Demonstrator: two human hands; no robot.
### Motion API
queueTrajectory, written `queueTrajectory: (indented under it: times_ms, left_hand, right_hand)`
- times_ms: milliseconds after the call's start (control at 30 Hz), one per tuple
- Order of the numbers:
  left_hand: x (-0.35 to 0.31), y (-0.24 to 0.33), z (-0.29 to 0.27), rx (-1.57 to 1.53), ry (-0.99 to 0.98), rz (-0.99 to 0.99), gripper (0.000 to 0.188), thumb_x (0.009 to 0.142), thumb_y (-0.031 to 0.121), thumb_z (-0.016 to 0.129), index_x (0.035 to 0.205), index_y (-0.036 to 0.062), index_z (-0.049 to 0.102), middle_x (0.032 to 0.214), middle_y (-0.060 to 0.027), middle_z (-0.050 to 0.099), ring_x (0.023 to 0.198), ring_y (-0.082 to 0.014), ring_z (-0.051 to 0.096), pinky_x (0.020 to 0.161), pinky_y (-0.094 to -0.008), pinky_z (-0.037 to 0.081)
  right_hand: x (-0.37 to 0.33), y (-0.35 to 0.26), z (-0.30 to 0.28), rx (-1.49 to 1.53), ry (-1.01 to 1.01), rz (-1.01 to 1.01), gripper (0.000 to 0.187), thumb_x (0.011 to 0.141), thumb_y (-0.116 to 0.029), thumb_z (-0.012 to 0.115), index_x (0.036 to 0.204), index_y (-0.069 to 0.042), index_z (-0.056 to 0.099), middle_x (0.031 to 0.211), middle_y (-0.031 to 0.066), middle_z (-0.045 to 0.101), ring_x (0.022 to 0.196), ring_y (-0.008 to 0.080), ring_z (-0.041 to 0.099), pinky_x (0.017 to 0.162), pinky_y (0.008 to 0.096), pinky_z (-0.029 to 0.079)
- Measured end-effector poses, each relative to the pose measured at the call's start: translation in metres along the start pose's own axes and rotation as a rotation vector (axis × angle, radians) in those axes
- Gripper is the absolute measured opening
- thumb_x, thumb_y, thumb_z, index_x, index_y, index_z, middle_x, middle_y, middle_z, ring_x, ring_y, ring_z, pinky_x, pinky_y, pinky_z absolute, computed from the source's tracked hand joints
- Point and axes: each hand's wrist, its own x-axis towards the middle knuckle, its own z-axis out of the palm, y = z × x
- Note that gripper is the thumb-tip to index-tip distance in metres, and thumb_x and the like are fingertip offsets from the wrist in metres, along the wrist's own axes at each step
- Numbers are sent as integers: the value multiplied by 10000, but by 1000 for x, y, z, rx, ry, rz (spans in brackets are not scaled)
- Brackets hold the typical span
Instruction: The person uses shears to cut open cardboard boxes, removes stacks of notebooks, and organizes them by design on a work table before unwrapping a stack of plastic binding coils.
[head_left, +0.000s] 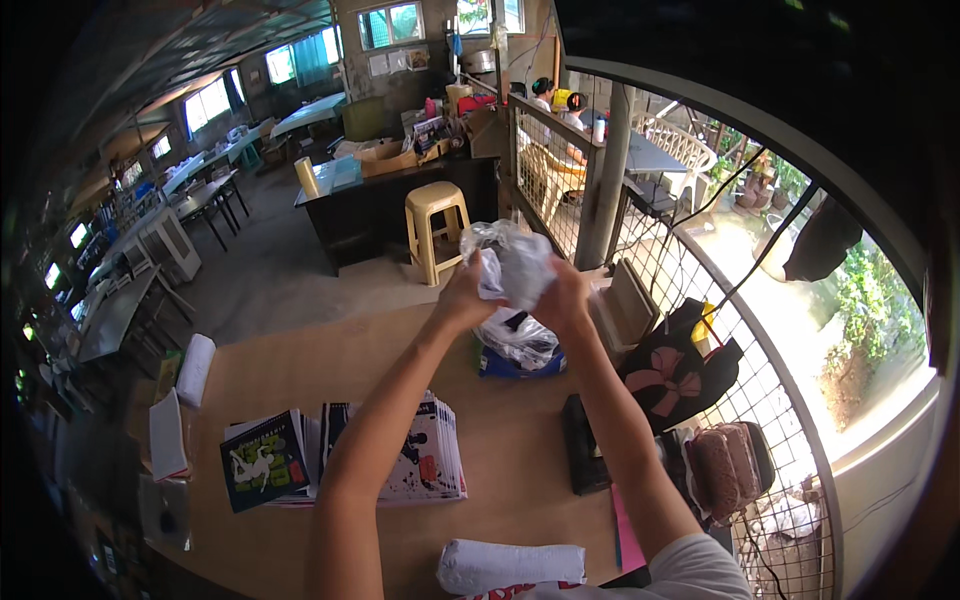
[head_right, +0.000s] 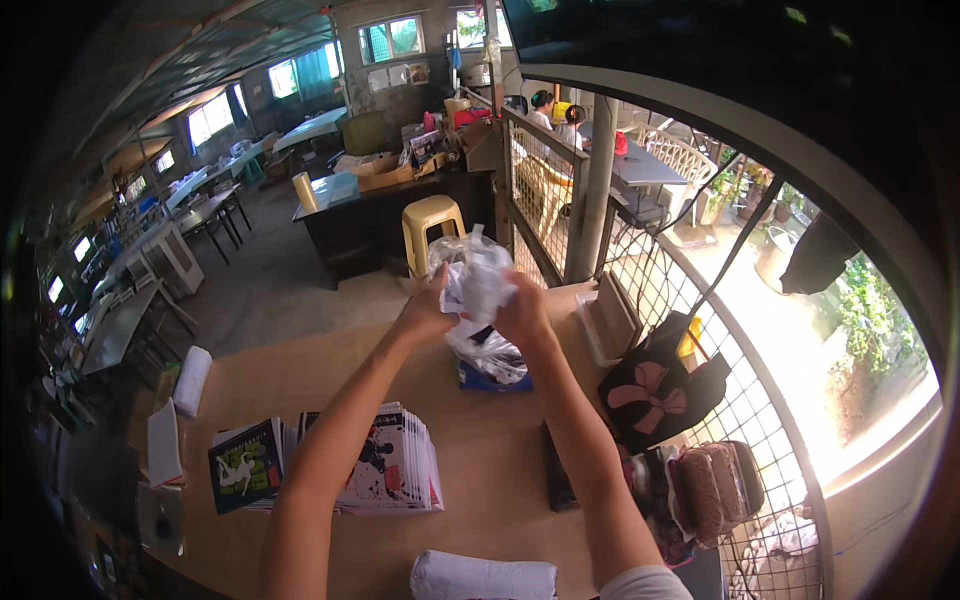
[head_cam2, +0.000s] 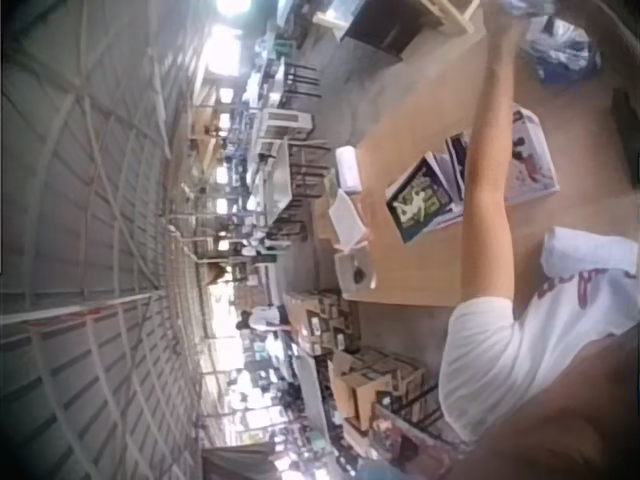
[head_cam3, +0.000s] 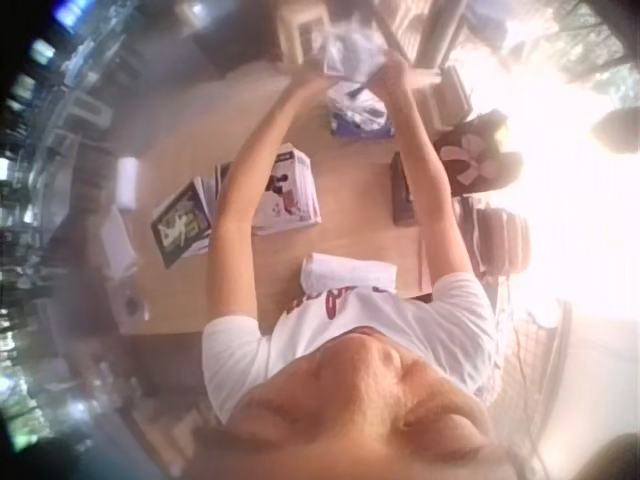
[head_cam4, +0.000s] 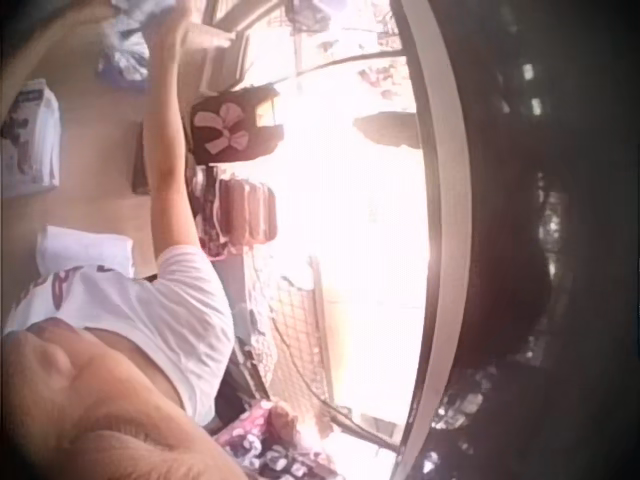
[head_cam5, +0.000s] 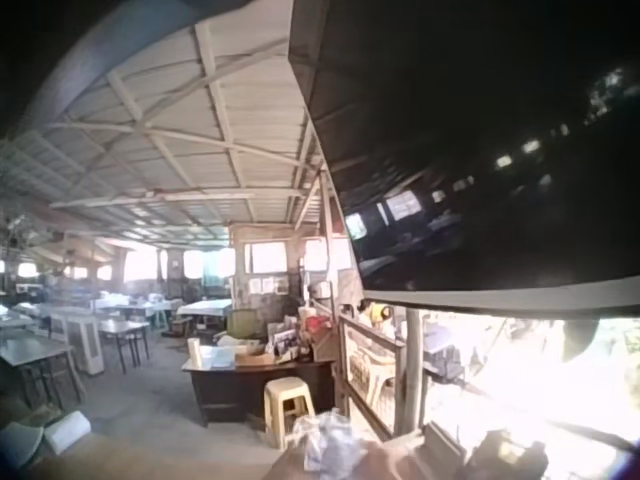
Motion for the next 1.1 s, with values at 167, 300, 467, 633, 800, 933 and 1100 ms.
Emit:
queueTrajectory:
  times_ms: [167, 300, 467, 633, 800, 933, 1100]
  left_hand:
    - [12, 20, -27, -275, -152, -151, 912, 664, 27, 624, 1476, -12, 211, 1216, -213, 556, 917, -238, 618, 755, -322, 502]
    - [11, 10, -26, -313, -137, -195, 893, 669, 34, 603, 1462, -45, 200, 1240, -240, 525, 874, -224, 540, 717, -304, 435]
    - [5, 17, -19, -401, -85, -73, 907, 650, 111, 617, 1424, -124, 205, 1386, -333, 387, 1316, -370, 399, 1081, -347, 330]
    - [-7, 25, -10, -319, -13, 107, 854, 660, 102, 617, 1392, -150, 257, 1378, -338, 394, 1320, -384, 387, 1085, -360, 328]
    - [-20, 17, -27, -437, -83, -83, 883, 682, 3, 588, 1470, -50, 192, 1405, -260, 409, 863, -148, 580, 719, -250, 483]
    - [-25, 11, -24, -347, -92, -89, 868, 671, 7, 589, 1452, -71, 217, 1309, -257, 497, 884, -200, 567, 763, -274, 479]
    - [-27, 13, -8, -165, -185, 13, 839, 692, 79, 614, 1414, -114, 232, 1414, -319, 349, 1302, -369, 411, 1059, -357, 367]
  right_hand:
    - [48, -24, -6, -1484, 89, 40, 605, 675, -215, 750, 1184, 9, 514, 1084, 175, 592, 1080, 295, 572, 904, 359, 464]
    - [64, -3, -7, -2334, -630, -381, 561, 662, -191, 743, 1167, -45, 548, 1109, 194, 599, 1085, 335, 567, 927, 345, 453]
    - [82, -14, 8, -1849, -1052, 634, 505, 817, -117, 590, 1315, -129, 502, 1223, 165, 584, 1155, 292, 521, 982, 400, 407]
    - [95, -1, -32, -2289, -562, 562, 852, 643, -358, 784, 1346, -38, 423, 1283, 224, 540, 1217, 399, 488, 1050, 446, 361]
    - [92, 58, -47, -2273, -312, 594, 898, 724, -429, 717, 1395, -20, 283, 1340, 357, 400, 1205, 512, 457, 1023, 460, 388]
    - [78, 116, -101, -2248, -107, 373, 855, 760, -368, 681, 1428, -66, 242, 1421, 316, 298, 1204, 505, 452, 987, 460, 431]
    - [64, 111, -125, -2127, -150, 137, 912, 711, -300, 727, 1461, -120, 240, 1453, 285, 259, 1243, 478, 416, 1015, 468, 408]
